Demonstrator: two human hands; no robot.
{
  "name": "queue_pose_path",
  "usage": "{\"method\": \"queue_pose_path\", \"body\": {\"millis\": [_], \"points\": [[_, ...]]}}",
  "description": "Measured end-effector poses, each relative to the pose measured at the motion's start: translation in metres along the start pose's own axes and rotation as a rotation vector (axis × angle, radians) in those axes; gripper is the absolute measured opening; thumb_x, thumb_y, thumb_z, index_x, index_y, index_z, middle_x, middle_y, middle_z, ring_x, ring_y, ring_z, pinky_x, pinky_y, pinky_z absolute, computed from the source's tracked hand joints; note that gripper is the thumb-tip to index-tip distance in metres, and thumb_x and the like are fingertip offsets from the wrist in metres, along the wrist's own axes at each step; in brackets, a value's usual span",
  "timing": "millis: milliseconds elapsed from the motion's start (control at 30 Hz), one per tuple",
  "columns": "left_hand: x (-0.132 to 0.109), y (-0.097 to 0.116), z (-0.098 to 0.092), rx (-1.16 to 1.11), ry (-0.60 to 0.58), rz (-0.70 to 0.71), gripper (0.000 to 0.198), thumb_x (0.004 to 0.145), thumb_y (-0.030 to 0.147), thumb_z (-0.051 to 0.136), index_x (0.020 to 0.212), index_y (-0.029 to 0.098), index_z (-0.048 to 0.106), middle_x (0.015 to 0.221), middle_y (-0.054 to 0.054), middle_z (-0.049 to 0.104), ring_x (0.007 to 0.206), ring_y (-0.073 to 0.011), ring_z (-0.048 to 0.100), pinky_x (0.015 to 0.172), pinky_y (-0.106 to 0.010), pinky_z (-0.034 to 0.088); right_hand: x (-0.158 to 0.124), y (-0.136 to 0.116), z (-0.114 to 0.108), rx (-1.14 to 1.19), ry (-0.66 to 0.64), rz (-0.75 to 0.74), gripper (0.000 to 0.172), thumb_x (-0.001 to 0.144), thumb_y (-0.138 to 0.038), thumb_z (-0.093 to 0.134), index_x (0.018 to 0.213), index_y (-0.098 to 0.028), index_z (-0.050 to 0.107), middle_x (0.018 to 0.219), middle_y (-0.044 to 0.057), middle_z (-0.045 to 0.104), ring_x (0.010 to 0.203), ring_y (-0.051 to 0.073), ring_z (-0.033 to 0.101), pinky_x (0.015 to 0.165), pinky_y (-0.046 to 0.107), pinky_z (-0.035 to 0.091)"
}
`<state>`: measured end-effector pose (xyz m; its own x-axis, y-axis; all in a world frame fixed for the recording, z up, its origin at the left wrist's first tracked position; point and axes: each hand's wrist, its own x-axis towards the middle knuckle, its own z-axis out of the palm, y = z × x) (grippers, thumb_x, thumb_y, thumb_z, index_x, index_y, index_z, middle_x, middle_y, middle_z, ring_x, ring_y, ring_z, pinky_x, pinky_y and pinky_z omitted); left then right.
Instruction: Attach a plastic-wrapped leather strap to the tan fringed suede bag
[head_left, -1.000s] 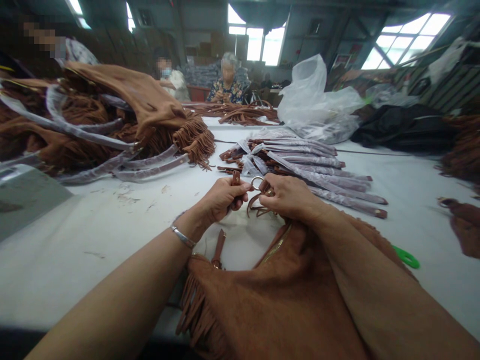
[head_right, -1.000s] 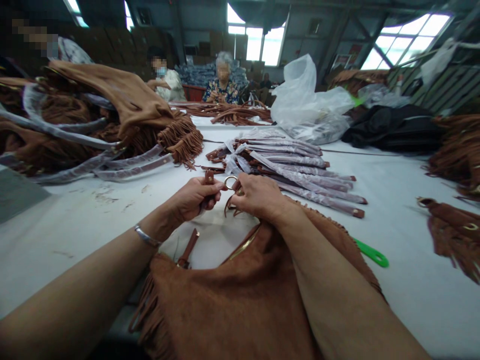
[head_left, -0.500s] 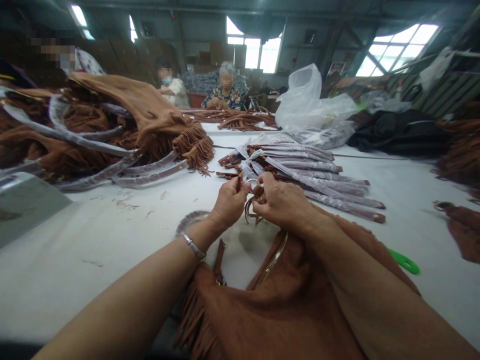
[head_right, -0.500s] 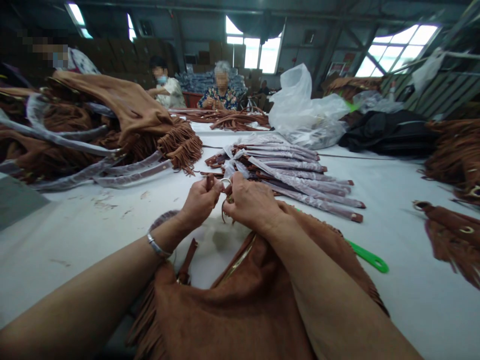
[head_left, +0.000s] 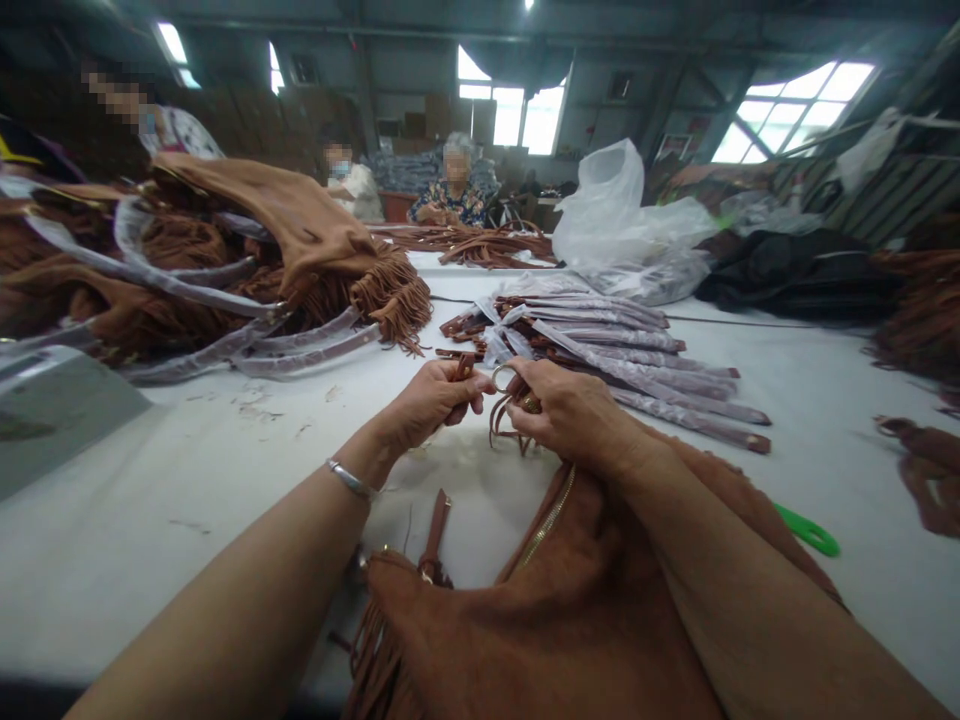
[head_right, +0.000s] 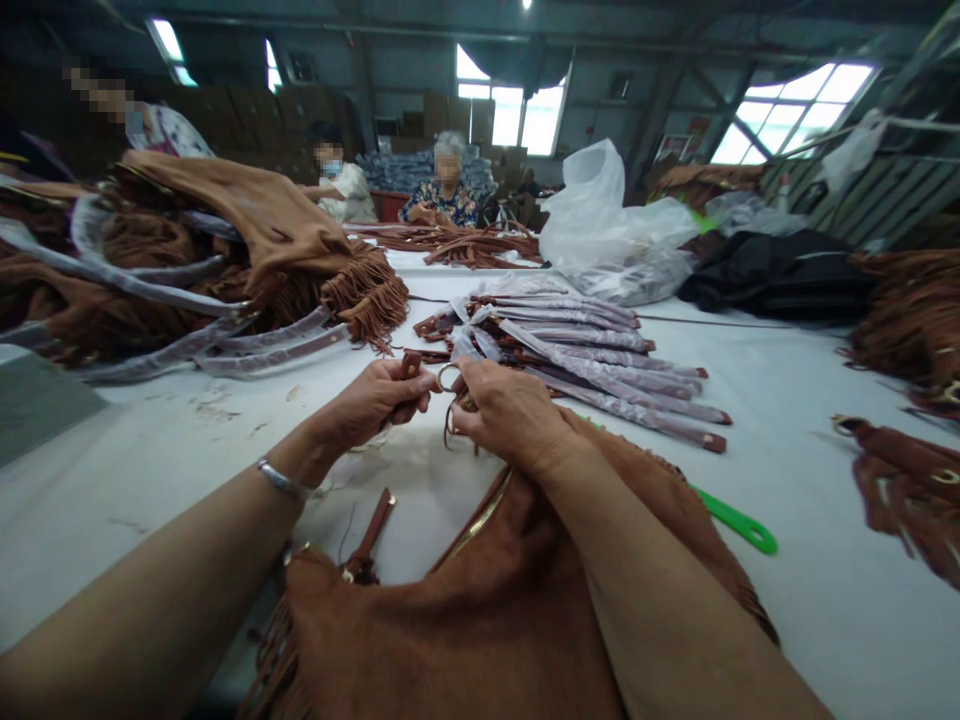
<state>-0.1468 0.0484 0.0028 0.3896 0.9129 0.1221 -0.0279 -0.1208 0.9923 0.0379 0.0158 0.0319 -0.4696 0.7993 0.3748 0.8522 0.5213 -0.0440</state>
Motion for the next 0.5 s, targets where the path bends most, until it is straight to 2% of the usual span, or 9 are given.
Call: {"method": "queue_pose_path", "body": {"millis": [67,167,233,300,400,500], "points": [[-0.001,-0.001,0.006,-0.013,-0.024,0.003,0.03,0.069,0.039,0.068,0.077,0.011,0.059,0.059,0.0,0.056,0.039,-0.0024,0.036,0.037,-0.016,0.022,0.0,0.001,-0.001,-0.016,0.0,0.016,0.039,0.078,-0.034,0.049,0.114,-0.019,0.049,0.095,0.005,0.062,0.084,0.019,0.059,0.066,0.025,0.037],[-0.002,0.0,0.012,0.01,0.019,0.048,0.031,0.07,0.04,0.066,0.069,0.012,0.055,0.056,0.001,0.055,0.039,-0.0026,0.036,0.037,-0.016,0.024,-0.002,0.0,-0.001,-0.032,0.002,0.026,0.042,0.079,-0.037,0.048,0.117,-0.019,0.048,0.096,0.006,0.062,0.085,0.021,0.059,0.065,0.026,0.037],[-0.002,0.0,0.013,0.059,0.02,0.08,0.033,0.07,0.042,0.065,0.065,0.012,0.052,0.052,0.003,0.05,0.04,-0.0035,0.037,0.038,-0.017,0.026,-0.002,-0.001,-0.001,-0.014,0.002,0.005,0.051,0.078,-0.037,0.049,0.126,-0.021,0.04,0.101,0.005,0.062,0.086,0.02,0.059,0.066,0.026,0.038],[-0.001,0.001,0.01,0.106,-0.036,0.094,0.033,0.07,0.043,0.063,0.066,0.013,0.051,0.05,0.004,0.046,0.041,-0.0041,0.037,0.039,-0.017,0.027,-0.003,-0.001,0.0,-0.004,-0.009,-0.031,0.058,0.078,-0.034,0.05,0.132,-0.024,0.033,0.104,0.004,0.061,0.085,0.019,0.06,0.066,0.025,0.038],[0.003,0.002,0.004,0.174,-0.118,0.079,0.03,0.072,0.041,0.062,0.066,0.013,0.052,0.048,0.004,0.044,0.04,-0.0042,0.035,0.038,-0.017,0.026,-0.001,-0.001,0.002,-0.017,-0.039,-0.067,0.054,0.078,-0.032,0.049,0.129,-0.024,0.035,0.103,0.004,0.062,0.081,0.019,0.061,0.063,0.025,0.038],[0.006,0.005,0.0,0.216,-0.113,0.083,0.029,0.073,0.039,0.06,0.064,0.013,0.053,0.047,0.004,0.044,0.039,-0.0041,0.033,0.038,-0.018,0.022,0.001,0.0,0.005,0.025,-0.069,-0.046,0.045,0.078,-0.033,0.049,0.121,-0.022,0.04,0.097,0.003,0.064,0.077,0.019,0.061,0.059,0.025,0.036]]}}
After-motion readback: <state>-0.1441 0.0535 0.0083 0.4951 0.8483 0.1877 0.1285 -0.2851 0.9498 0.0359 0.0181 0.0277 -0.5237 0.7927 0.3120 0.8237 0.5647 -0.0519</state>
